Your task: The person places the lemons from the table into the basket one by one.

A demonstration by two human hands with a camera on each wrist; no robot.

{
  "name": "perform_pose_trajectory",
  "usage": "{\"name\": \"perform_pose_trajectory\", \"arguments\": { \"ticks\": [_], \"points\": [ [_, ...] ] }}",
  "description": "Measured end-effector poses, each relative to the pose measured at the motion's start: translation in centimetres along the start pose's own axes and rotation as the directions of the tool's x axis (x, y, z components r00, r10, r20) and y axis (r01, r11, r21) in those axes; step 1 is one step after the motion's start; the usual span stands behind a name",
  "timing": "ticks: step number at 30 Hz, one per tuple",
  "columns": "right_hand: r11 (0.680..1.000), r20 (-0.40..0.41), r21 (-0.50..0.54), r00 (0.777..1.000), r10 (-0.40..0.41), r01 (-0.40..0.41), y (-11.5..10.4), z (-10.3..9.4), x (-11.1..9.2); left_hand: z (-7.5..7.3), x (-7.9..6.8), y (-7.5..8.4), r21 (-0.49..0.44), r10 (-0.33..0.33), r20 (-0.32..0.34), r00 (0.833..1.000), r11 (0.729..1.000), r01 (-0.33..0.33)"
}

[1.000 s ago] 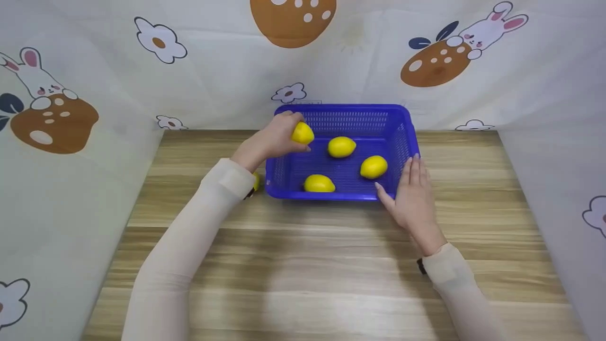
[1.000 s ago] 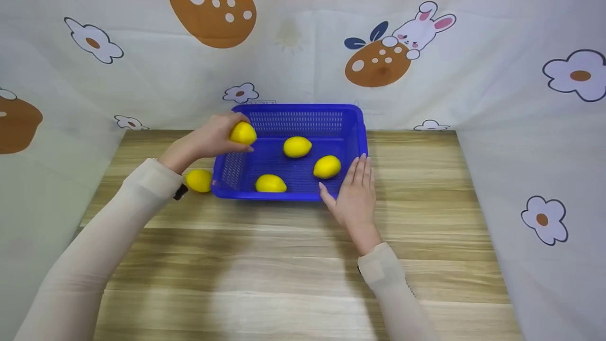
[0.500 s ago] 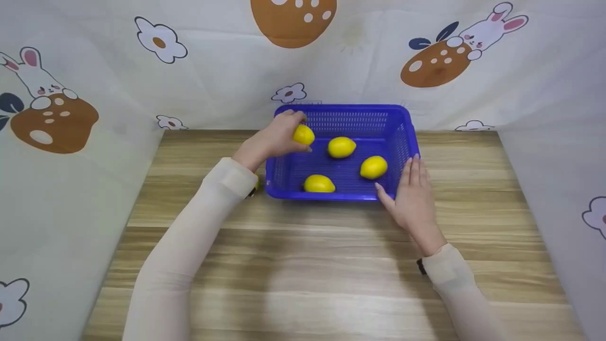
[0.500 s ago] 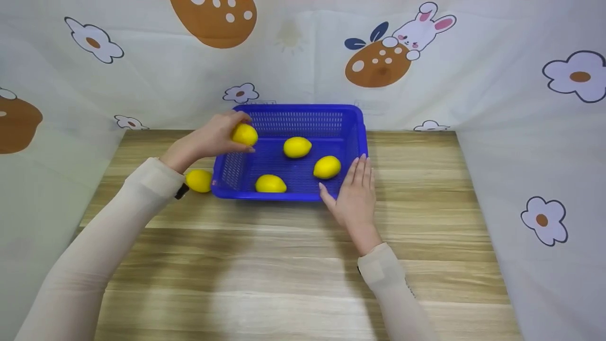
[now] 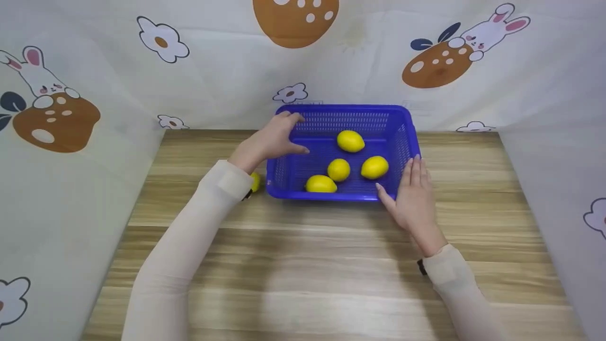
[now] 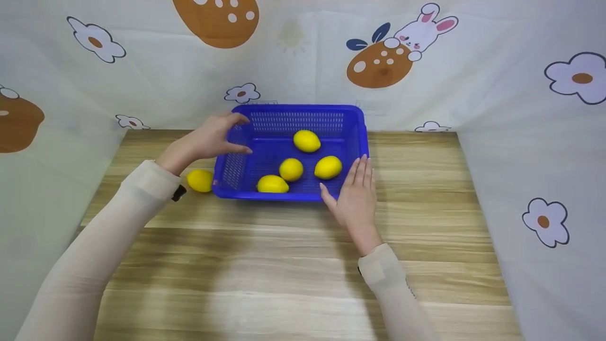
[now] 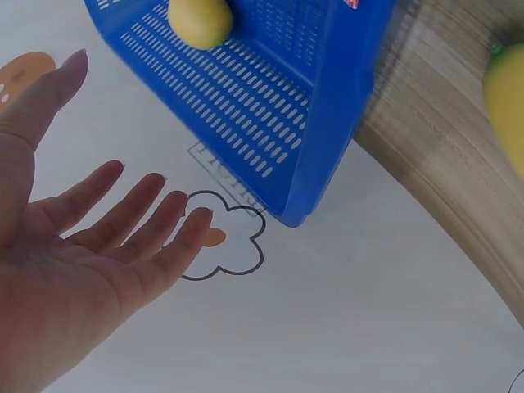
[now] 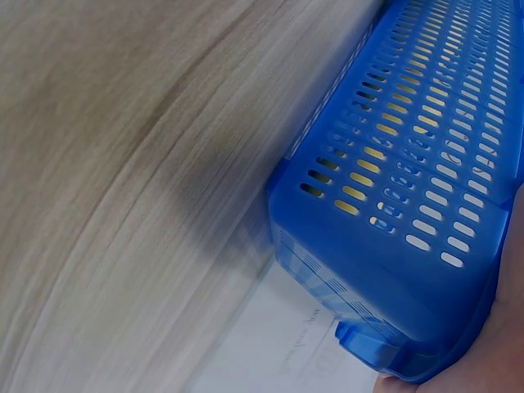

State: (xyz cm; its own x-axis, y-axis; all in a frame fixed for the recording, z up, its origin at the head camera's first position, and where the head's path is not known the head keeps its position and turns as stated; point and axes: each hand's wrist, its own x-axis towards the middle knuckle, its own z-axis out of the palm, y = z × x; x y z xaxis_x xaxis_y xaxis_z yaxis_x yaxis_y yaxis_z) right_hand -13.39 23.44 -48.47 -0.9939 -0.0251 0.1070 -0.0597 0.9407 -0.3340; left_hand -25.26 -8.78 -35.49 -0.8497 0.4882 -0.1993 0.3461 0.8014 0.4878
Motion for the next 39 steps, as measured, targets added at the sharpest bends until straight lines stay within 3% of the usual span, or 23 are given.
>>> {"name": "perform_pose_trajectory", "arguments": {
  "ticks": [19, 39],
  "points": [
    [1.000, -0.006, 0.003, 1.000, -0.003, 0.003, 0.0, 0.2, 0.0, 1.0, -1.4, -1.1, -0.019, -0.022, -0.024, 0.999, 1.000, 0.021],
    [1.000, -0.015, 0.024, 1.000, -0.005, 0.005, 0.0, 0.1, 0.0, 2.0, -3.2, -3.0, -0.052, -0.013, -0.101, 0.995, 0.999, 0.007]
  ]
}}
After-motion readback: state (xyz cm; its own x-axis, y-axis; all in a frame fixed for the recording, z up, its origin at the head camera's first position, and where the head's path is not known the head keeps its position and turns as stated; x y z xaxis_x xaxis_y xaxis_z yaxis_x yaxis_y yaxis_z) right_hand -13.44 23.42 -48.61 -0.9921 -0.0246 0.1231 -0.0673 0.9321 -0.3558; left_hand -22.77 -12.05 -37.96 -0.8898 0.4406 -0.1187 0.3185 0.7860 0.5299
